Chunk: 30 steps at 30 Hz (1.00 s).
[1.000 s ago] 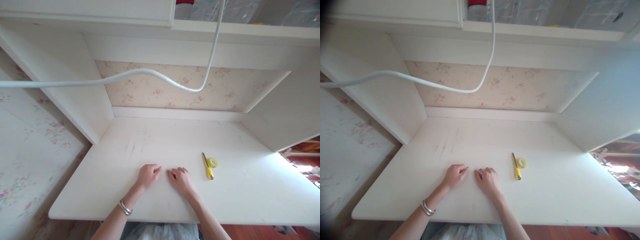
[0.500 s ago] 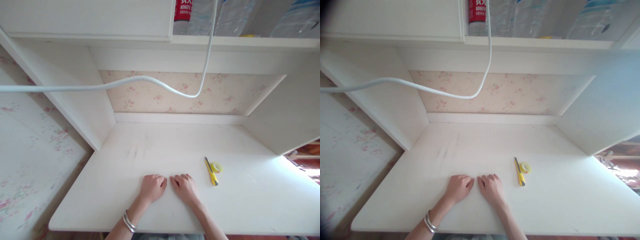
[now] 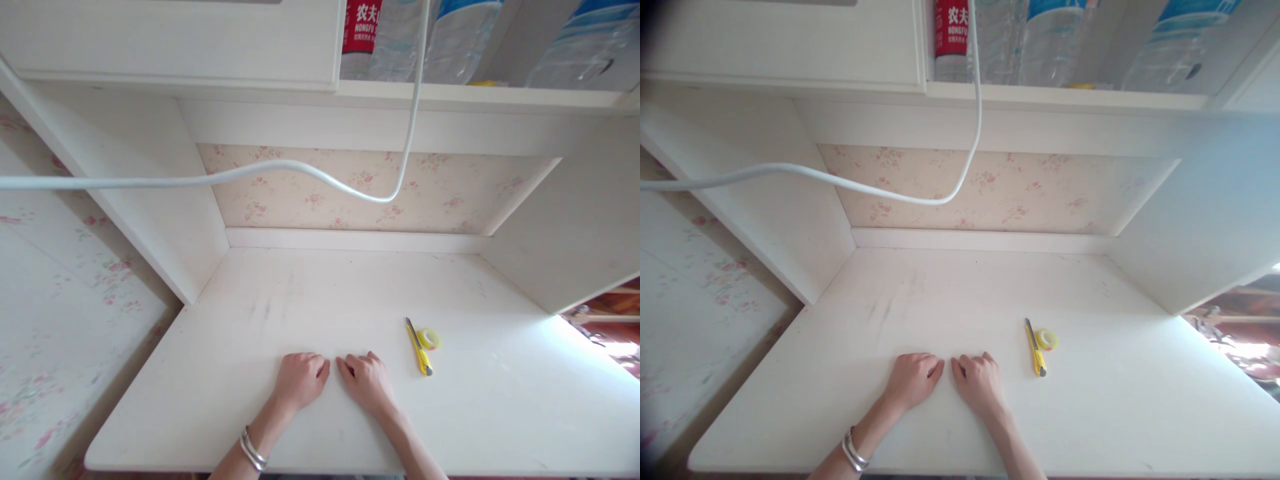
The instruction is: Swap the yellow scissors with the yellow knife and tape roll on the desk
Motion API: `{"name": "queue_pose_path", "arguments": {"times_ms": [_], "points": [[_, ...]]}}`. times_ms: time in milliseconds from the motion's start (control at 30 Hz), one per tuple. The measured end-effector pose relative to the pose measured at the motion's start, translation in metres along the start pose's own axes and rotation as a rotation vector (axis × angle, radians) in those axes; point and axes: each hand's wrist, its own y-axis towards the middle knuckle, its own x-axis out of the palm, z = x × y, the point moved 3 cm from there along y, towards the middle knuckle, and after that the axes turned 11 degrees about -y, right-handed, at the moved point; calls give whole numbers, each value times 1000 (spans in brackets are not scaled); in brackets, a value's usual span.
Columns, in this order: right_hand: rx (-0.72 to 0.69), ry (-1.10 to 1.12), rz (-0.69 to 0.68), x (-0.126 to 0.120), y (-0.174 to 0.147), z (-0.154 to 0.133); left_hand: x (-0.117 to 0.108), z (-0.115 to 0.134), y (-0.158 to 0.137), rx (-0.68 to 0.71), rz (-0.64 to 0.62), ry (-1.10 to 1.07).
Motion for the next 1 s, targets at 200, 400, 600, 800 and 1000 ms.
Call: {"name": "queue_pose_path", "arguments": {"times_ms": [200,400,600,800,1000], "points": [[-5,13,4,1,-1,1,1,0,0,-8,-2,-4],[-1,20,15,0,-1,0,3,-1,-1,-6,3,3],[-5,8,13,1,0,1,3,-1,-1,-1,-11,7],[-11,17,13,0,-1,1,1,0,0,-16,-27,-15],[-7,35,15,1,0,1,1,0,-1,-14,-15,-41]]}}
